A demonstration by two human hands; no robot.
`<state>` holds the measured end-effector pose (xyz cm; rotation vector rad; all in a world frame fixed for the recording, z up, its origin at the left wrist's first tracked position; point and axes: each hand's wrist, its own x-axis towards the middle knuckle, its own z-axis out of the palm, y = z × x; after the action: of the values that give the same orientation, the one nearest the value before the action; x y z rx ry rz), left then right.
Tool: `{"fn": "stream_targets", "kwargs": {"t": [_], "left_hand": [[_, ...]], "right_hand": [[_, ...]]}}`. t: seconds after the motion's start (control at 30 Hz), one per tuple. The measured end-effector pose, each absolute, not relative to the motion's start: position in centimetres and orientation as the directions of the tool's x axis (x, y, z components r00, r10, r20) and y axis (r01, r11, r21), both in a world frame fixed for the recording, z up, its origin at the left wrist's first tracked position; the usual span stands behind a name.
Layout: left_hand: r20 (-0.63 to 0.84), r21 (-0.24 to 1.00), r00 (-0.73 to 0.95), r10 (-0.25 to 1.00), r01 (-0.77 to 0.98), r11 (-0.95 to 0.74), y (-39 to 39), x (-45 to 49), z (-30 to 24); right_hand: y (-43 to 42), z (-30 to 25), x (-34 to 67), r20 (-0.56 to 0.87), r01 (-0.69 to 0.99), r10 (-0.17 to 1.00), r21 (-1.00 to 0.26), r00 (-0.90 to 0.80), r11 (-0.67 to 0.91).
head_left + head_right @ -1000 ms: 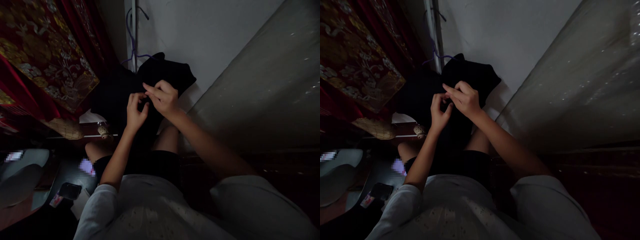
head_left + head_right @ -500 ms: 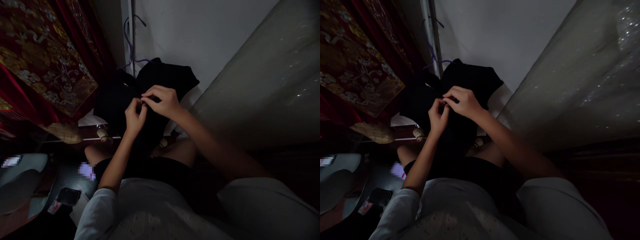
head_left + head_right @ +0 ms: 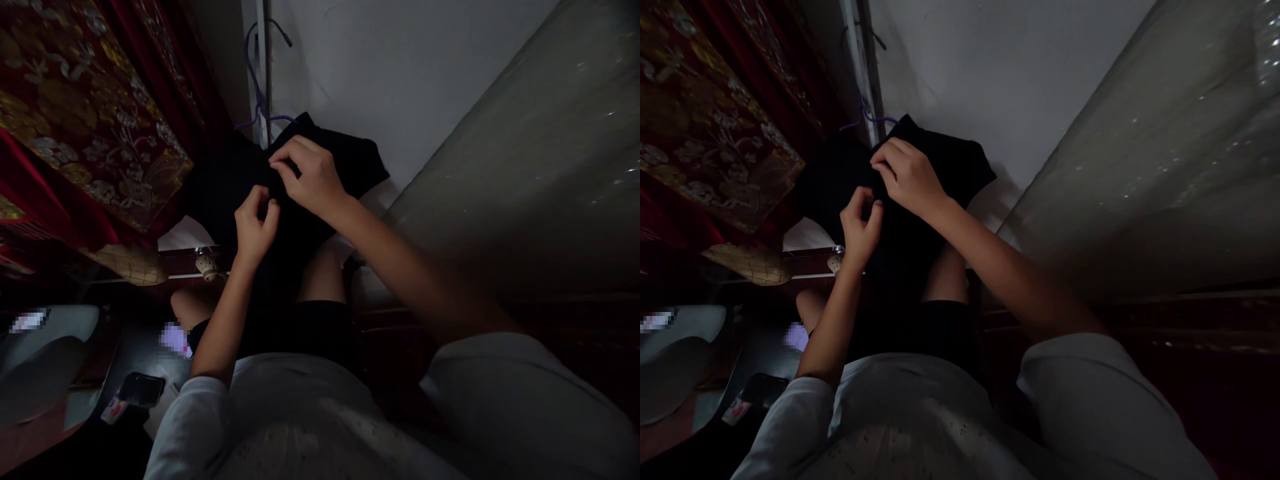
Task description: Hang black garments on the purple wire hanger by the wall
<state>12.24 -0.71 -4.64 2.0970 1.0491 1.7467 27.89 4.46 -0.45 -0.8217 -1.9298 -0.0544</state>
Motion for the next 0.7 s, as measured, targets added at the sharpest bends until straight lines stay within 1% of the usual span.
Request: {"fn": "stream_targets", "kwargs": {"t": [0.2, 0.37, 0.47, 0.6, 0.7], "left_hand": [[0.723, 0.594, 0.082, 0.686, 0.432, -0.678, -1.1, 11.0, -4.3], [0.708, 0.621, 0.089, 0.701, 0.394, -0.678, -1.6, 11.8, -4.4], [0.696, 0.625, 0.106, 0.71, 0.396, -0.673, -1.5, 12.2, -4.4], [0.686, 0.619, 0.125, 0.717, 0.419, -0.665, -1.4, 12.2, -4.2], [0.672, 0.614, 0.152, 0.724, 0.432, -0.661, -1.7, 12.2, -4.2]], "right_hand": [[4.1, -0.2, 28.8, 0.743, 0.523, 0.547, -0.313, -0.385, 0.793], [3.8, -0.3, 29.9, 0.717, 0.572, 0.602, -0.344, -0.351, 0.744], [3.6, -0.1, 29.9, 0.7, 0.608, 0.624, -0.339, -0.347, 0.718], [3.6, 0.4, 29.6, 0.686, 0.631, 0.626, -0.307, -0.372, 0.712], [4.1, 0.9, 29.8, 0.694, 0.636, 0.623, -0.305, -0.361, 0.708]]}}
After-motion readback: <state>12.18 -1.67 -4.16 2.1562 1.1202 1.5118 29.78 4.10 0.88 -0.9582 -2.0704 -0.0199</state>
